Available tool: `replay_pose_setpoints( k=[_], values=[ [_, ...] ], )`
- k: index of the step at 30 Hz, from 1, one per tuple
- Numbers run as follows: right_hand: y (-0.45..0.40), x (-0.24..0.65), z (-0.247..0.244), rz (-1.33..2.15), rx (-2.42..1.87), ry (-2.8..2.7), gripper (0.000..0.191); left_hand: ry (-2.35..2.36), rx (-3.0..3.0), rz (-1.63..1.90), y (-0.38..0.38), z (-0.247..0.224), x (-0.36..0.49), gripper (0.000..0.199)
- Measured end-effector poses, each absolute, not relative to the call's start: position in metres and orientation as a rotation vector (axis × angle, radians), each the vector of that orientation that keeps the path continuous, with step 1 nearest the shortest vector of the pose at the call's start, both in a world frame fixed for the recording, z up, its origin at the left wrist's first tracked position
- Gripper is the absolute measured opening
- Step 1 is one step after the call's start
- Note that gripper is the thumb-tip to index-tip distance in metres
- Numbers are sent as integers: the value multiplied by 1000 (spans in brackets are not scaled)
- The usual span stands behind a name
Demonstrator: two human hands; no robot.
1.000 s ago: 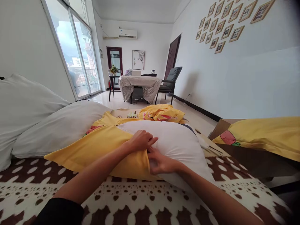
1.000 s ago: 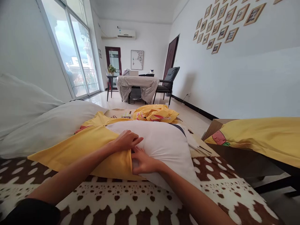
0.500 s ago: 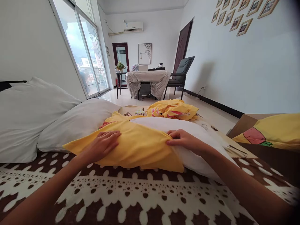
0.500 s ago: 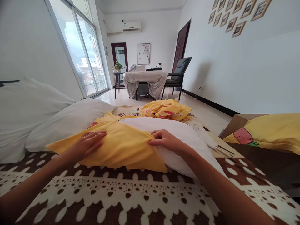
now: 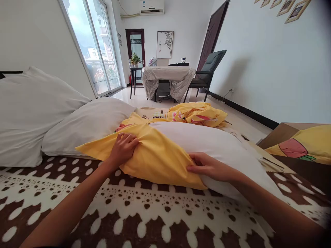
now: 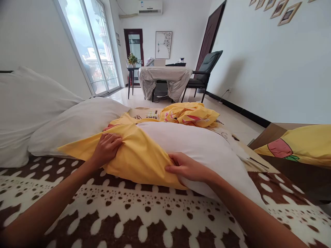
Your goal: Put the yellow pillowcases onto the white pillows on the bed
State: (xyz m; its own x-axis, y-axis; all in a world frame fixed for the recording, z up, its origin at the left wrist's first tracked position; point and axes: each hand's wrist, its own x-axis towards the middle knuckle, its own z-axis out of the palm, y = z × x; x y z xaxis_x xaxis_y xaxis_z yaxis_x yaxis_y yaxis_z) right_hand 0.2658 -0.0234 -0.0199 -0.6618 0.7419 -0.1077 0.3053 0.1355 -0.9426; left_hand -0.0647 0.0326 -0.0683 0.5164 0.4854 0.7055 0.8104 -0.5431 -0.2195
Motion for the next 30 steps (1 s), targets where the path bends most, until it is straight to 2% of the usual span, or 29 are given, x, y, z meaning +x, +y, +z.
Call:
replay_pose_setpoints(
  k=[6, 9, 12, 15, 20, 26, 30],
  values=[
    [-18, 254, -9, 1483, -1091, -2356, 30, -1153, -2097, -765, 56, -25, -51, 19],
    [-19, 252, -5, 1248, -1337, -2486, 22, -1186, -2084, -749, 69, -7, -45, 21],
    [-22, 255, -4, 1139, -1285, -2535, 23, -1227, -2095, -774, 79, -5, -46, 23],
    [-24, 260, -5, 1287, -1109, -2447, 31, -1298, -2124, -817, 84, -11, -53, 24],
    [-17, 266, -20, 1579, -1125, -1985, 35, -1363, -2155, -821, 90, -13, -57, 27],
    [-4, 260, -36, 1666, -1132, -1472, 37, -1378, -2181, -821, 97, -8, -54, 28],
    [-4, 255, -27, 1785, -1067, -1633, 38, -1380, -2216, -846, 97, -11, -56, 27]
  ],
)
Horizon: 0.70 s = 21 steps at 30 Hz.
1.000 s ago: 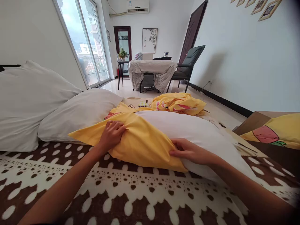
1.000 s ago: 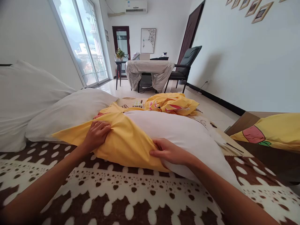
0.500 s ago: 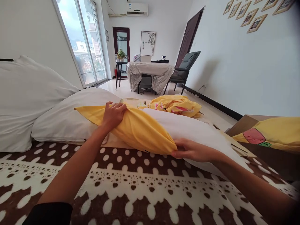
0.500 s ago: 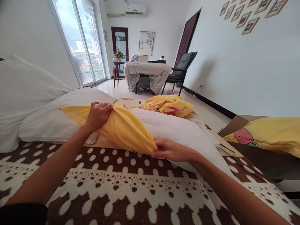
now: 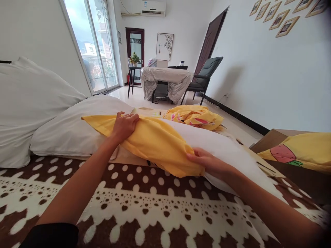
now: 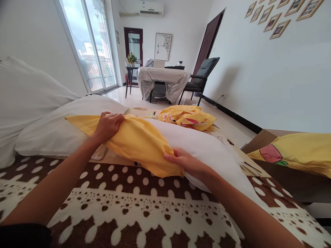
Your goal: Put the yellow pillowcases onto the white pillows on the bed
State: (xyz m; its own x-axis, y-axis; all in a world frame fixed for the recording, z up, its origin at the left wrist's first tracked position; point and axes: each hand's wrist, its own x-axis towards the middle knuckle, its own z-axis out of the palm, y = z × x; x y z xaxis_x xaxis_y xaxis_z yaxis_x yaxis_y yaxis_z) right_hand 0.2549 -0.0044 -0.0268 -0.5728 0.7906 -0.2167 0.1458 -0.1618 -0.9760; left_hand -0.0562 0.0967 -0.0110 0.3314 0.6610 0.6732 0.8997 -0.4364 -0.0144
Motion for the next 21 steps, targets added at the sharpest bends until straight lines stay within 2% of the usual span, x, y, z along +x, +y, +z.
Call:
replay_pose_setpoints(
  k=[3, 6, 11, 15, 21],
  values=[
    [-5, 257, -21, 1812, -997, -1841, 30, -1412, -2267, -881, 96, -15, -59, 27],
    [-6, 262, -22, 1730, -999, -1790, 21, -1485, -2358, -915, 94, -23, -63, 30],
    [-13, 267, -34, 1781, -1024, -1473, 29, -1604, -2599, -905, 81, -40, -80, 40],
    [-14, 266, -39, 1726, -1055, -1261, 33, -1813, -2771, -635, 76, -47, -105, 56],
    [-11, 258, -31, 1815, -1093, -1358, 36, -1763, -2698, -454, 79, -29, -106, 51]
  ],
)
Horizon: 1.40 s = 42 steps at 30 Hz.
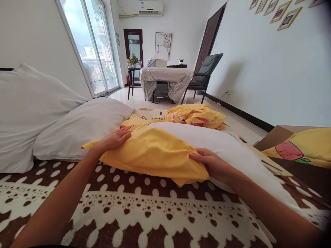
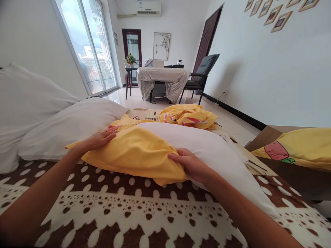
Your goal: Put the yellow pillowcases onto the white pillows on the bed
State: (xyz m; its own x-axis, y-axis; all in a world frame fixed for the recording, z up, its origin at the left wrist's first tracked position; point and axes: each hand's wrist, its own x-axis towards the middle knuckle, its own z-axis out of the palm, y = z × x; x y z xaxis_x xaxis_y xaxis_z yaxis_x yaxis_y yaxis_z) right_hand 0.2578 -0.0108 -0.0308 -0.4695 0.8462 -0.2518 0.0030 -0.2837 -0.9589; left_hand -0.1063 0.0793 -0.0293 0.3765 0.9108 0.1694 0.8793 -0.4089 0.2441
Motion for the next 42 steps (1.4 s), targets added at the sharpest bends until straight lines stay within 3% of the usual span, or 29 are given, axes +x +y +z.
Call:
replay_pose_setpoints(
  k=[3, 6, 12, 17, 22, 27, 30, 34, 36, 42],
  values=[
    [-10, 244, -19, 1843, -1069, -1679, 30, 1616, 2622, 470, 79, -12, -69, 43],
    [-8, 234, -3, 1795, -1028, -1907, 26, 1342, 2691, 455, 84, 2, -22, 52],
    [10, 270, -2, 1711, -1141, -1475, 34, 1171, 2664, 211, 105, 4, 19, 32],
    [15, 290, -46, 1982, -1178, -1258, 35, 1147, 2707, 162, 114, 3, 28, 20],
    [6, 279, -68, 2023, -1150, -1148, 30, 1156, 2715, 365, 130, -10, 45, 32],
    [-8, 282, -51, 1915, -1237, -1337, 35, 1177, 2739, 593, 129, -47, 36, 32],
    [-3, 285, -24, 1579, -1319, -1702, 39, 1209, 2770, 704, 118, -57, 30, 33],
    [49, 283, 16, 487, -1589, -2081, 35, 1245, 2810, 719, 102, -60, 33, 34],
    [85, 279, 26, 104, -1721, -2179, 35, 1266, 2828, 717, 95, -61, 34, 34],
    [136, 258, -9, 6, -2025, -2197, 38, 1350, 2879, 738, 84, -67, 35, 29]
  ],
)
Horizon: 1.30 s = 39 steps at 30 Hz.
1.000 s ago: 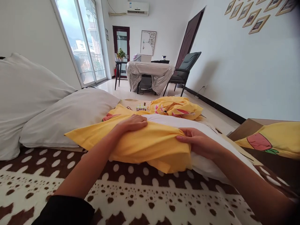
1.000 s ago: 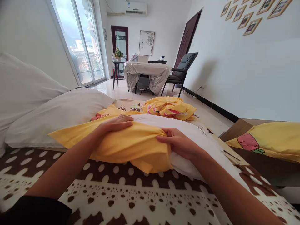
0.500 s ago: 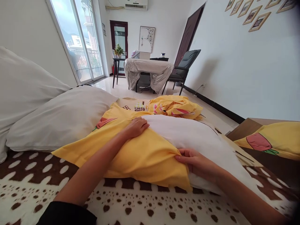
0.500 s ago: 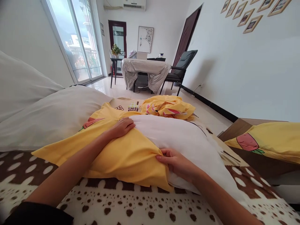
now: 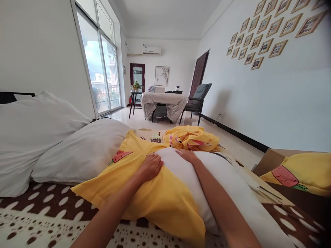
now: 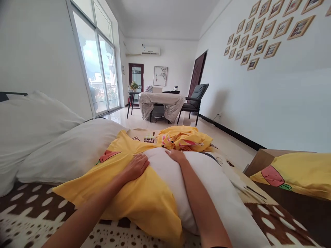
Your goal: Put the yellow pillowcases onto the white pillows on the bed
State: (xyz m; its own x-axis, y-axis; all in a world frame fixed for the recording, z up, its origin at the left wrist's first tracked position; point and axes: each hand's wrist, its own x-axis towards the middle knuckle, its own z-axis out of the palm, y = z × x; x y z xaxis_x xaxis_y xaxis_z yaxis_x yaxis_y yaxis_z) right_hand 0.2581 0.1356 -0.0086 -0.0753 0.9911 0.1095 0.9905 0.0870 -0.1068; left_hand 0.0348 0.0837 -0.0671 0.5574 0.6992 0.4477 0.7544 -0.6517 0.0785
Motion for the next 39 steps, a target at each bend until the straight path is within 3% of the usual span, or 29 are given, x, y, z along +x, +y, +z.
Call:
replay_pose_setpoints(
  k=[4, 8, 11, 14, 19, 23, 28, 30, 34, 39],
  values=[
    [126, 259, -29, -48, -2065, -2206, 33, -1246, -2607, -689, 72, -63, 37, 26],
    [99, 260, -13, -248, -1998, -2132, 36, -1308, -2475, -776, 53, -41, 35, 10],
    [69, 255, 14, -406, -1893, -2077, 39, -1370, -2322, -833, 45, -15, 34, 27],
    [34, 249, 46, -716, -1599, -1989, 38, -1330, -2243, -812, 40, 18, 32, 33],
    [-12, 237, 73, -1281, -852, -1686, 17, -1207, -2038, -705, 20, 79, 32, 28],
    [-31, 222, 52, -1335, -669, -1742, 10, -1153, -1962, -679, -4, 108, 45, 24],
    [-44, 224, 34, -1252, -683, -1929, 10, -1139, -2202, -643, -14, 97, 71, 16],
    [-49, 236, 48, -1156, -748, -2043, 13, -1177, -2245, -665, -14, 90, 74, 15],
    [-57, 268, 86, -1089, -952, -2272, 38, -1209, -2249, -664, -20, 89, 71, 14],
    [-62, 289, 88, -1156, -1123, -2364, 61, -1244, -2196, -647, -27, 91, 73, 15]
  ],
)
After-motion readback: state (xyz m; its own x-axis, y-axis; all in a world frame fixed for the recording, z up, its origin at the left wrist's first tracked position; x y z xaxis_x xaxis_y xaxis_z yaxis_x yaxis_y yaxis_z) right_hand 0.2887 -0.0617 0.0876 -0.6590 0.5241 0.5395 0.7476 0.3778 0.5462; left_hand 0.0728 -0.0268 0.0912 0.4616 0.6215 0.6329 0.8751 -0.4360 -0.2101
